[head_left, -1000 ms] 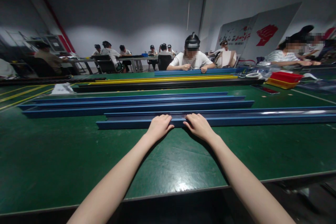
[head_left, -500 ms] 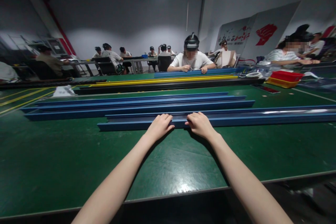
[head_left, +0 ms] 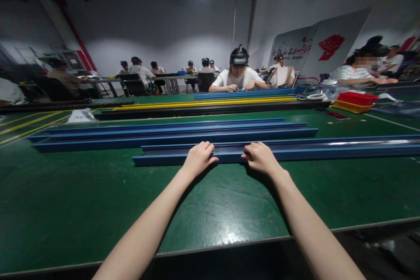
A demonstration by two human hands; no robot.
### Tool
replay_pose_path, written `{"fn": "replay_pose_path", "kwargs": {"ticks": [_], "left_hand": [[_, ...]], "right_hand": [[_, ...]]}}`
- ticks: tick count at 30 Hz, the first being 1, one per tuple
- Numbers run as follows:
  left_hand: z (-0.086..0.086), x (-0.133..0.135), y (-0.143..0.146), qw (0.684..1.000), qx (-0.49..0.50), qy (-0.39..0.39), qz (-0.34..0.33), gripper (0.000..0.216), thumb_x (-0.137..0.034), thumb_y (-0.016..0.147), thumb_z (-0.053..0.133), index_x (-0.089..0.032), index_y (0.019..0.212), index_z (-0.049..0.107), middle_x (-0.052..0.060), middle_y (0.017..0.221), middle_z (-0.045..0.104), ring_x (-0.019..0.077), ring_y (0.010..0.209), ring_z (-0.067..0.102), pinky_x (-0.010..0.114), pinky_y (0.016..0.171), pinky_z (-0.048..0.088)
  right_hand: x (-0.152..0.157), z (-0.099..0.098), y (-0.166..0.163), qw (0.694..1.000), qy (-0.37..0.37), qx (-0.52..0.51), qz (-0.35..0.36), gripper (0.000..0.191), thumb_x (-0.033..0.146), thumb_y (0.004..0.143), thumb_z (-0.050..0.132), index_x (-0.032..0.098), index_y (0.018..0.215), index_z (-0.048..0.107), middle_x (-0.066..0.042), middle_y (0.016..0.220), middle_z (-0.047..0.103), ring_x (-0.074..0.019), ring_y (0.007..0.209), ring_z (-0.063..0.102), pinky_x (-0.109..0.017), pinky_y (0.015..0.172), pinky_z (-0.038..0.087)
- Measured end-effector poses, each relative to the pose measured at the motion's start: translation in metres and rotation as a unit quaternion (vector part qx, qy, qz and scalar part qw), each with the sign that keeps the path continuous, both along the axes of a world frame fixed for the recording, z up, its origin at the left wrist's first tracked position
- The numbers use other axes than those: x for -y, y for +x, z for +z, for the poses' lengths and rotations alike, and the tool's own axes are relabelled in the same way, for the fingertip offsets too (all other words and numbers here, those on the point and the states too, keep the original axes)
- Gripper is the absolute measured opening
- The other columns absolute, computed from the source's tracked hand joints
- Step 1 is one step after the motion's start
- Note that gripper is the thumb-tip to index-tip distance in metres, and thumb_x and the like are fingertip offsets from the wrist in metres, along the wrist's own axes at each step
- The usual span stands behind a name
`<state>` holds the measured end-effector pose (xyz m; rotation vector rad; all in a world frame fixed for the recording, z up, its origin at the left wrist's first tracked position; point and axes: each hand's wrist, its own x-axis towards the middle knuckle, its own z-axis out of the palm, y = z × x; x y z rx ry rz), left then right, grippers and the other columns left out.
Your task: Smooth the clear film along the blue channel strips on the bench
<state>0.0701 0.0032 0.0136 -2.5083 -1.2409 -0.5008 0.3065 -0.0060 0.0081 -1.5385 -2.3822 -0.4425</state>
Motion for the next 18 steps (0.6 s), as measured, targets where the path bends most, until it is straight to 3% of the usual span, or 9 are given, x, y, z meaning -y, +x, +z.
{"fn": "replay_pose_path", "kwargs": {"ticks": [18], "left_hand": [[-0.0026, -0.0062, -0.0006, 0.994, 0.094, -0.05, 0.01, 0.034, -0.05, 0.072, 0.058, -0.017, 0.066, 0.051, 0.001, 0.07, 0.054, 0.015, 0.069, 0.048, 0.025, 0.062, 0.035]], "right_hand": [[0.0081, 0.005, 0.005, 1.0, -0.012, 0.009, -0.02, 0.023, 0.034, 0.082, 0.043, 0.017, 0.075, 0.057, -0.008, 0.079, 0.063, -0.0181, 0.076, 0.054, -0.027, 0.069, 0.031]]}}
